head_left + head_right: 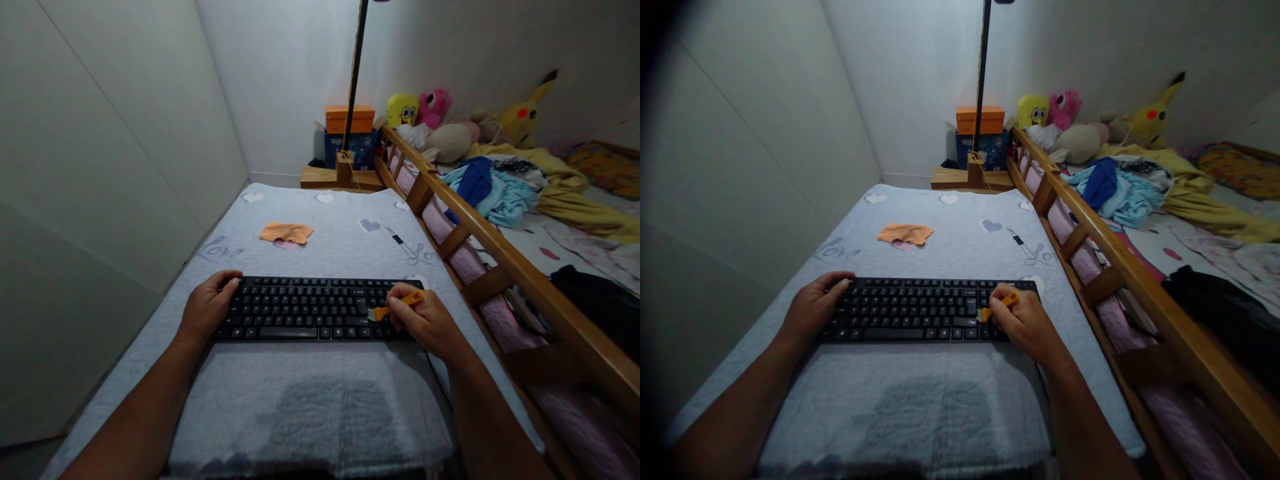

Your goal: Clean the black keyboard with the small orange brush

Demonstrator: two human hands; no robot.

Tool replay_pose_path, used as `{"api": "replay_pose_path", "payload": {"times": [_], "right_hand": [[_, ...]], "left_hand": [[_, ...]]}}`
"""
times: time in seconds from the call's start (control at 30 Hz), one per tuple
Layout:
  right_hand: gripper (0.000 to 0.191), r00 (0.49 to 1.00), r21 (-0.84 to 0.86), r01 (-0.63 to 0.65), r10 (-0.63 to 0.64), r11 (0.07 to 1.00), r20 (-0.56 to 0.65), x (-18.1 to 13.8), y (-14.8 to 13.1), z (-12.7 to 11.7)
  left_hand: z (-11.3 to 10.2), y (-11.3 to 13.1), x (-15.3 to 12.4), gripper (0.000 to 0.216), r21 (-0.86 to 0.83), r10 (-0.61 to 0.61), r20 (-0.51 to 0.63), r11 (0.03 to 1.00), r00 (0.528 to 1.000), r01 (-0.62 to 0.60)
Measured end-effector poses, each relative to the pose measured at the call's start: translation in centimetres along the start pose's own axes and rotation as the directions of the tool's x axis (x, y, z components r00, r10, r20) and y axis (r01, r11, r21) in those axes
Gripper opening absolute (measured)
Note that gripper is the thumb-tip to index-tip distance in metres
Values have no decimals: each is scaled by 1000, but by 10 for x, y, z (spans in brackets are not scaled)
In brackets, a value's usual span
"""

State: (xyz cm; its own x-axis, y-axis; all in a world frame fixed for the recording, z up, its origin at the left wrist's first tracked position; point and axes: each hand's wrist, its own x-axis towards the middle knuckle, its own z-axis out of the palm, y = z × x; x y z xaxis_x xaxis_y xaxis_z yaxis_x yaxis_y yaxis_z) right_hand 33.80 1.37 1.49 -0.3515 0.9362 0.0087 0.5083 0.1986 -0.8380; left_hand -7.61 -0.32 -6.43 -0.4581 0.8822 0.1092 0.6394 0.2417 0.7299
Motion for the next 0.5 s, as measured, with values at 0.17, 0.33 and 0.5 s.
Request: {"api": "replay_pose_path", "payload": {"times": [0.17,0.33,0.5], "right_hand": [[29,998,-69,37,-39,997,-40,-16,0,4],[31,998,-64,48,-50,997,-36,-28,-3,6],[32,994,36,24,-21,999,-103,-30,-3,9]], "left_hand": [[1,3,1,41,1,-16,6,1000,1000,16],[0,4,0,42,-2,-19,15,1000,1000,19],[0,3,0,42,-10,-1,24,1000,1000,1]]}}
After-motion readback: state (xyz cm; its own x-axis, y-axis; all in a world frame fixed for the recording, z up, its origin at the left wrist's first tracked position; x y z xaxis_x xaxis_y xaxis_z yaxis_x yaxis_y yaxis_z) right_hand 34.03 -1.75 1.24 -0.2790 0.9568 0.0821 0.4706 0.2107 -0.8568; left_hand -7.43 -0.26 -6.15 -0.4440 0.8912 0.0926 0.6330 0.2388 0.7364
